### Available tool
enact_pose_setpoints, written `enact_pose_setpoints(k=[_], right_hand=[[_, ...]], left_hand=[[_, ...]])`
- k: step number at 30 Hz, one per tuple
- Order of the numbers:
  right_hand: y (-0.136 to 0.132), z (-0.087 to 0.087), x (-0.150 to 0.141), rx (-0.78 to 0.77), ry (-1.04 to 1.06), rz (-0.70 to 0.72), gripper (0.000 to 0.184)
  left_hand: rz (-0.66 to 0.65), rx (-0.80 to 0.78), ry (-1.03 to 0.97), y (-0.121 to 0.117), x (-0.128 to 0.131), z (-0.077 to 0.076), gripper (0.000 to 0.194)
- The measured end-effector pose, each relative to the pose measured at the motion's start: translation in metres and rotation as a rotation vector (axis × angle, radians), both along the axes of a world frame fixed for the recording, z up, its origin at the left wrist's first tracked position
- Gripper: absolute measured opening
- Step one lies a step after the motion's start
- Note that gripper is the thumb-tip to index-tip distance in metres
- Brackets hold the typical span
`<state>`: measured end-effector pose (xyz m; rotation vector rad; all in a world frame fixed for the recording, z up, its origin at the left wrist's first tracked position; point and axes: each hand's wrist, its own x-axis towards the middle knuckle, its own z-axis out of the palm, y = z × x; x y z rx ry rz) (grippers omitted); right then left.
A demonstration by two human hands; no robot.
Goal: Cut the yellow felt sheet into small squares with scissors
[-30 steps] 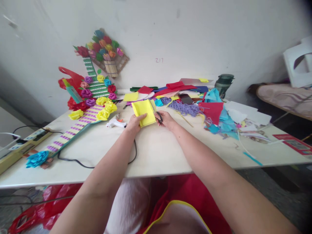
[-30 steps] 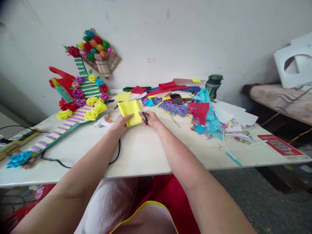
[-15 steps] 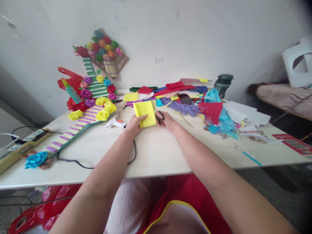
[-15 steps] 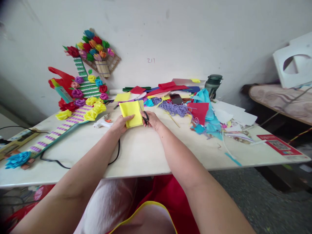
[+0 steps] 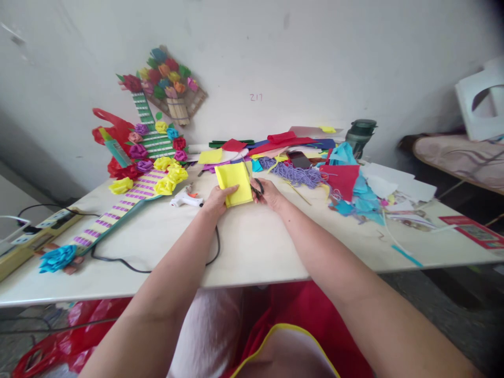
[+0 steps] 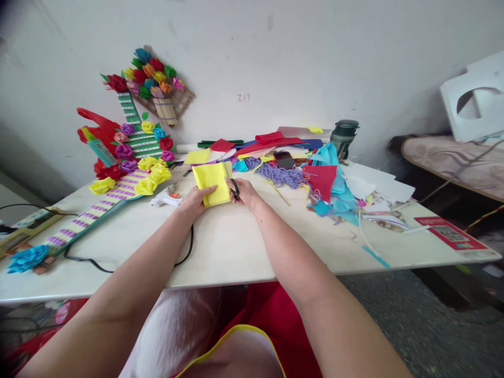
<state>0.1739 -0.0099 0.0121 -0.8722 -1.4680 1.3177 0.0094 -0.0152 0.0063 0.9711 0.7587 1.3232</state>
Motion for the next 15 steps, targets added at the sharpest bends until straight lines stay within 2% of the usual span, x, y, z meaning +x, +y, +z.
enact_pose_setpoints(k=[6, 15], right_hand=[[0.0004, 0.0001, -0.0026, -0.012, 0.017, -0.027, 0.037], [0.0015, -0.0026, 0.0015, 0.017, 0.003, 0.046, 0.043]], left_hand=[[0.011, -0.003, 0.002, 0.0007, 0.0001, -0.0004, 0.054], [-0.023, -0.002, 0.028, 0.0008, -0.0013, -0.0001, 0.050]])
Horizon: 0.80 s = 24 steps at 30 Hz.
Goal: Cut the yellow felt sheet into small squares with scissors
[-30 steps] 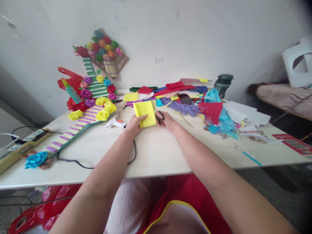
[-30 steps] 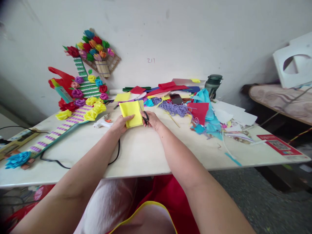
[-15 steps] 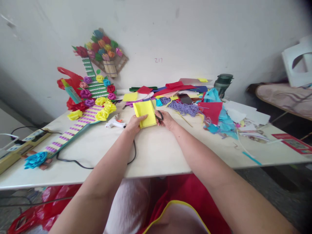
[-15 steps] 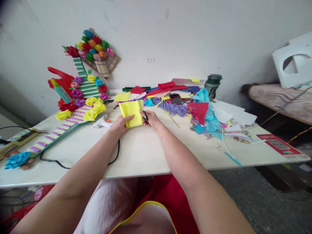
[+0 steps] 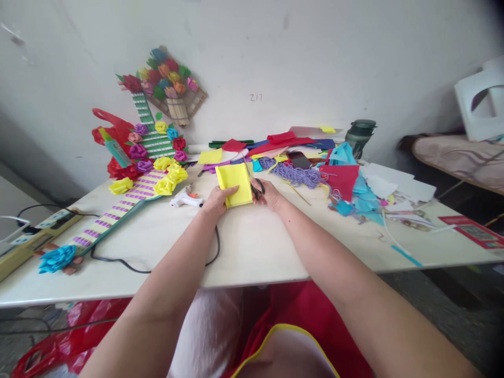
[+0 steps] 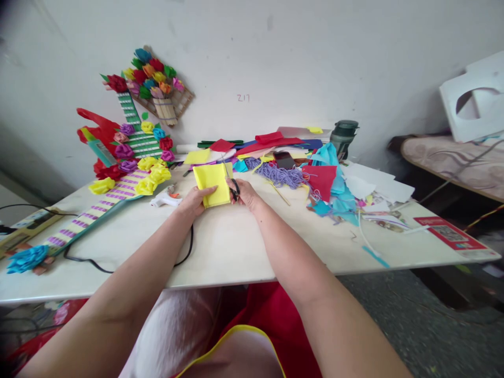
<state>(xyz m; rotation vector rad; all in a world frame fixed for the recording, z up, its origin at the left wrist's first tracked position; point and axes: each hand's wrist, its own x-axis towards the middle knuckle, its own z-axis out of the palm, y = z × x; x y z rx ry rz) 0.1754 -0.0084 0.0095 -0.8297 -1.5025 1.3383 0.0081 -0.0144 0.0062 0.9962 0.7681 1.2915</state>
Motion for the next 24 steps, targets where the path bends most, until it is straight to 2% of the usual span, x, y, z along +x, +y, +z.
enact_pose_setpoints(k=[11, 24], right_hand=[[0.0023, -0.0004, 0.0012, -0.029, 0.050, -0.027, 0.039], [-0.0007, 0.0059, -0.0025, -0.081, 0.099, -0.092, 0.031]], left_hand=[[-0.041, -0.002, 0.024, -0.0007, -0.0010, -0.0018, 0.050], [-0.004, 0.005, 0.018, 0.0012, -0.0014, -0.0028, 0.048]])
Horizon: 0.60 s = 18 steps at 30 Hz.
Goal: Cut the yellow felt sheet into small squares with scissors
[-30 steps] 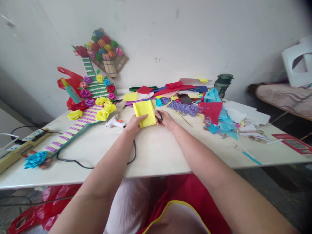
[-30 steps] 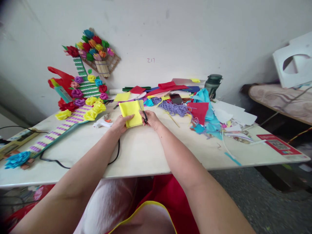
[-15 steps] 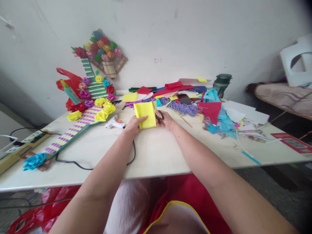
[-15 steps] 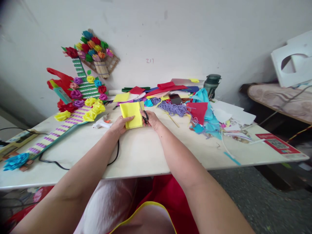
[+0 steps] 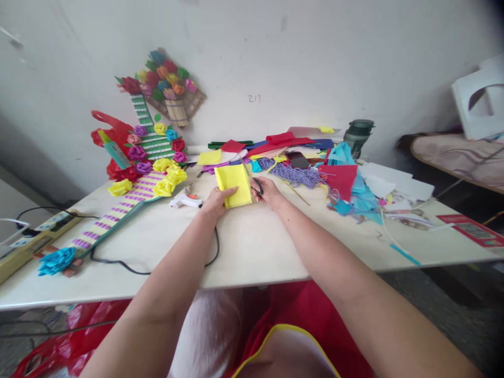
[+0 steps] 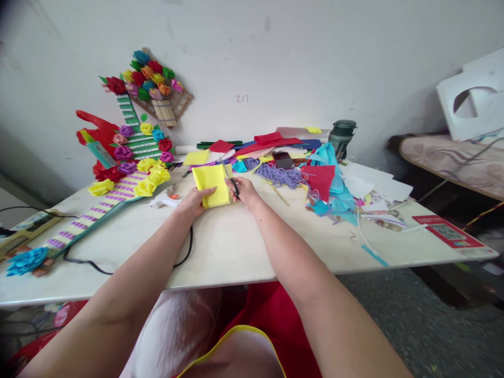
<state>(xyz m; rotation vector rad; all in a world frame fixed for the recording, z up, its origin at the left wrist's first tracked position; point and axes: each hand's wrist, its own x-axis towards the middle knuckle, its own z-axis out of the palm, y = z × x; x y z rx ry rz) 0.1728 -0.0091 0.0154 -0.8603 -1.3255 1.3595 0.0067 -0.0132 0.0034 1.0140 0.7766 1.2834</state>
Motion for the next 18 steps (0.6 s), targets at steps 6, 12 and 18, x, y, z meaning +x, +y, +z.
enact_pose_setpoints(k=[6, 12, 18], right_hand=[[0.006, -0.008, 0.003, 0.016, -0.001, 0.048, 0.034], [0.009, -0.012, 0.007, 0.005, 0.047, 0.084, 0.041], [0.008, -0.006, 0.009, -0.003, 0.024, -0.057, 0.031]], left_hand=[[0.012, -0.021, 0.001, -0.003, 0.001, 0.004, 0.051], [0.004, -0.021, -0.010, -0.004, 0.001, 0.004, 0.047], [0.169, 0.036, -0.083, 0.003, -0.001, 0.001, 0.047]])
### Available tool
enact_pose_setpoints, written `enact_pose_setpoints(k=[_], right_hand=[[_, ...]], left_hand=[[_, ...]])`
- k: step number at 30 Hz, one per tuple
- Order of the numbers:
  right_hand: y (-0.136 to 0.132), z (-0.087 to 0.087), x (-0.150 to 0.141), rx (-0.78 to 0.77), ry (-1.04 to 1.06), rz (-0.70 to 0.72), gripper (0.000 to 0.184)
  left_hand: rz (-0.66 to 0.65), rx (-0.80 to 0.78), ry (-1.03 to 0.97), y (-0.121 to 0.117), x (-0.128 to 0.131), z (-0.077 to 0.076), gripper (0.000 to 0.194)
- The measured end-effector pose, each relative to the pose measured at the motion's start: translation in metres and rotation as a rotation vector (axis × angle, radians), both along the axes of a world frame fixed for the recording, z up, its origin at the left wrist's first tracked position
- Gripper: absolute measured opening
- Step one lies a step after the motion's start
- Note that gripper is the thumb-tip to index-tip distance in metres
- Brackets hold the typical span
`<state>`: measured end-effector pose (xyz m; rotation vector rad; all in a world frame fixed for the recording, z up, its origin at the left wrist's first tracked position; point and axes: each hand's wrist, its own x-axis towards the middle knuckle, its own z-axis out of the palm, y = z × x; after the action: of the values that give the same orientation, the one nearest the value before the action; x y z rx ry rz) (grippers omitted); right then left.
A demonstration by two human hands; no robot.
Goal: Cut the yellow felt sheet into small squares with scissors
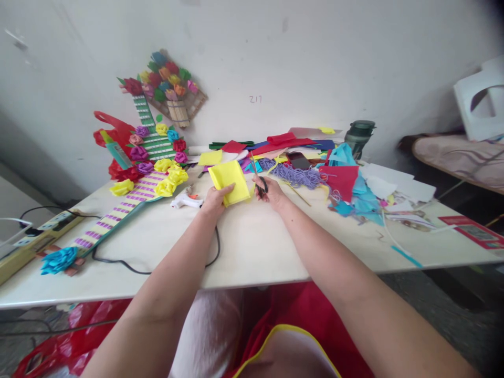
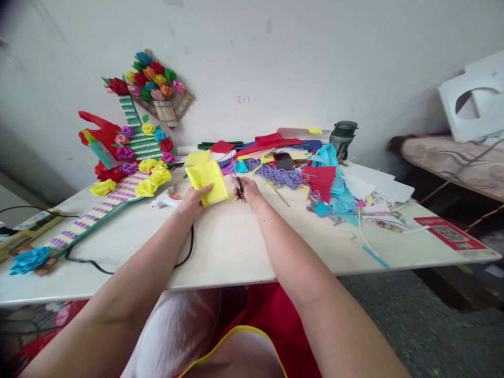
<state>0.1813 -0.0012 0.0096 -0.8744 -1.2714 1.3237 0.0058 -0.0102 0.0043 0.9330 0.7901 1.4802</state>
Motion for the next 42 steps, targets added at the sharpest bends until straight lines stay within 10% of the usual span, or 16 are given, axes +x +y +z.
enact_pose_setpoints(k=[42], right_hand=[[0.012, 0.007, 0.008, 0.166, -0.160, -0.201, 0.045]], left_hand=[[-0.189, -0.108, 0.274, -0.004, -0.017, 0.006, 0.045]])
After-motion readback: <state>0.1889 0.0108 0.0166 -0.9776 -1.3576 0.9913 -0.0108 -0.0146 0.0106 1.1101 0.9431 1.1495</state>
